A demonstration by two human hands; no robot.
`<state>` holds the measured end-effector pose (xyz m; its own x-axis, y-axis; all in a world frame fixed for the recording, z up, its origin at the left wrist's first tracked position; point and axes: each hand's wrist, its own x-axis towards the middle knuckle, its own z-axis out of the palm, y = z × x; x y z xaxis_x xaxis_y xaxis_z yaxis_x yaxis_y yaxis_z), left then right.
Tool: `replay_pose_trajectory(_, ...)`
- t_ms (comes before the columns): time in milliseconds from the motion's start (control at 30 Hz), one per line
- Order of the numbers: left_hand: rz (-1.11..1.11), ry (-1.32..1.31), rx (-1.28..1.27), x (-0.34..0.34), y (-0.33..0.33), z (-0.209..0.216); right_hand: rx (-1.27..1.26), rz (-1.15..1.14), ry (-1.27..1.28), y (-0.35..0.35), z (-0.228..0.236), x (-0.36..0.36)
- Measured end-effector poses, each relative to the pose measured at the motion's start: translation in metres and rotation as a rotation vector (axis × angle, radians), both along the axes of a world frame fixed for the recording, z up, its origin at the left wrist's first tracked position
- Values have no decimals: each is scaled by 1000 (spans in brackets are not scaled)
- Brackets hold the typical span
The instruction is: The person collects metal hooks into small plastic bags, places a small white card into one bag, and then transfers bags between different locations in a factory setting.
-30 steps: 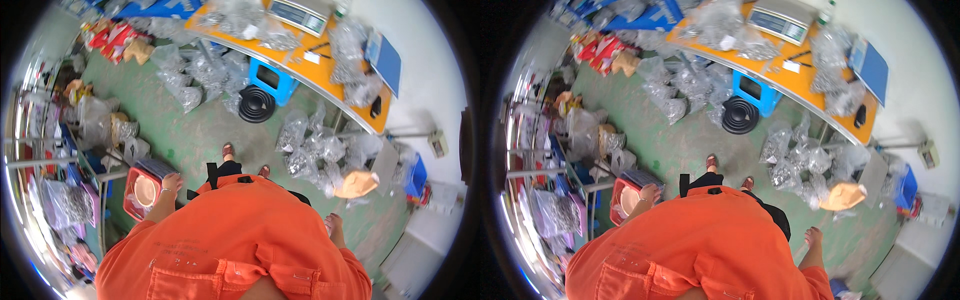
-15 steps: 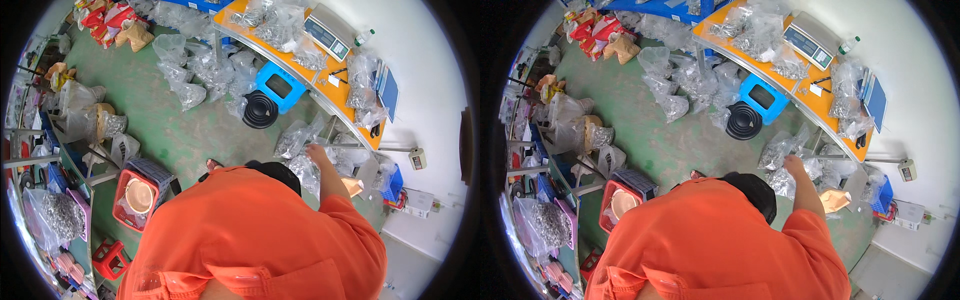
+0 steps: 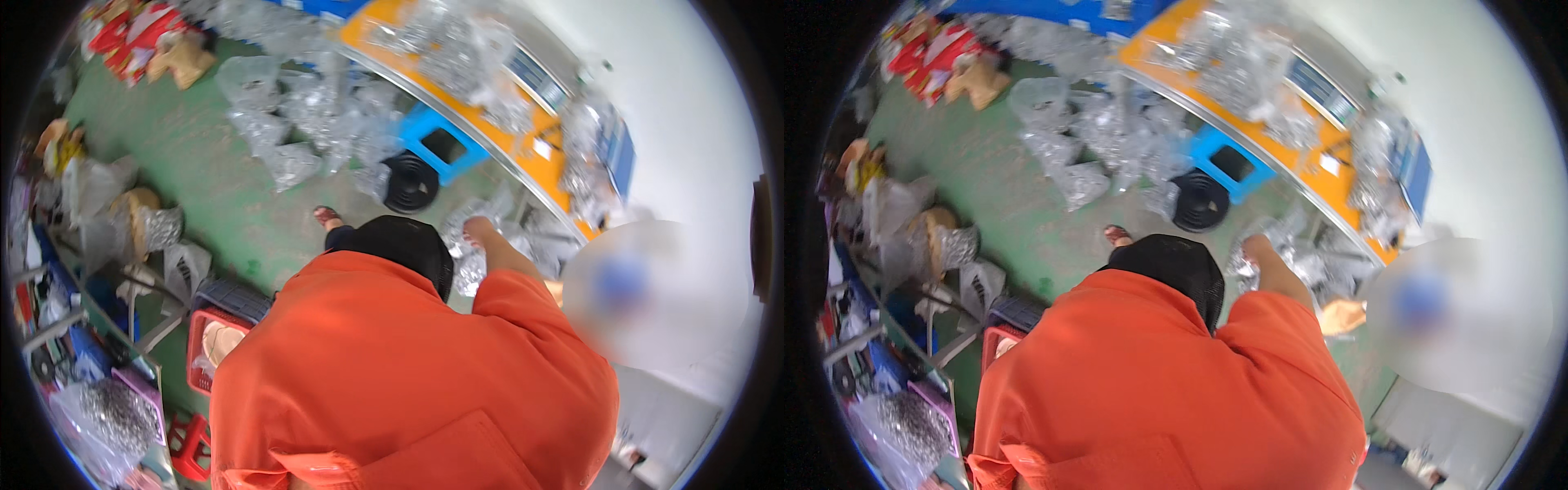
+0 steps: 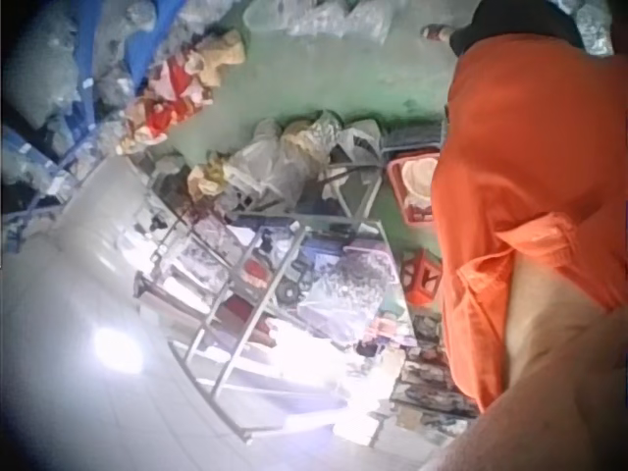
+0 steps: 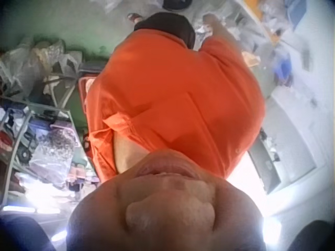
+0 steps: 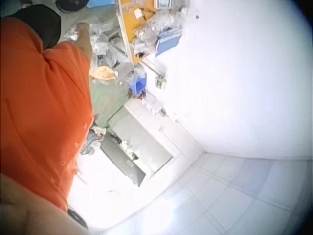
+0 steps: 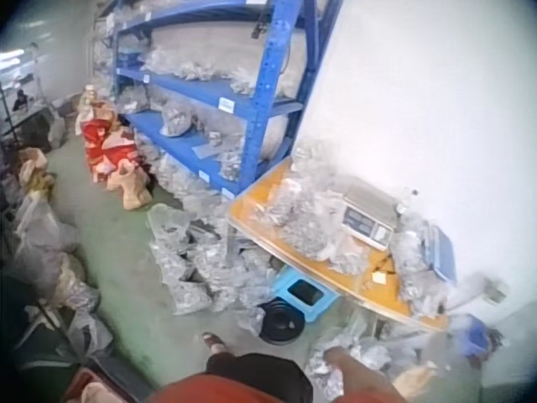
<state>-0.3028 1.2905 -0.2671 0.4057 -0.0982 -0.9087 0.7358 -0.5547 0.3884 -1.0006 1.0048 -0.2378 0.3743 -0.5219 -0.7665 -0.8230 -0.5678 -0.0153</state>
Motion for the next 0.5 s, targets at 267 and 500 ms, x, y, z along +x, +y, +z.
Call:
replay_pose_trajectory(267,339,-108,-114,-13,-30,55,356,-1265,-560,-189,18,116)
replay_pose_trajectory(500,549,-124,11,-24,-61,51,137,-1173,-504,-328,65,276)
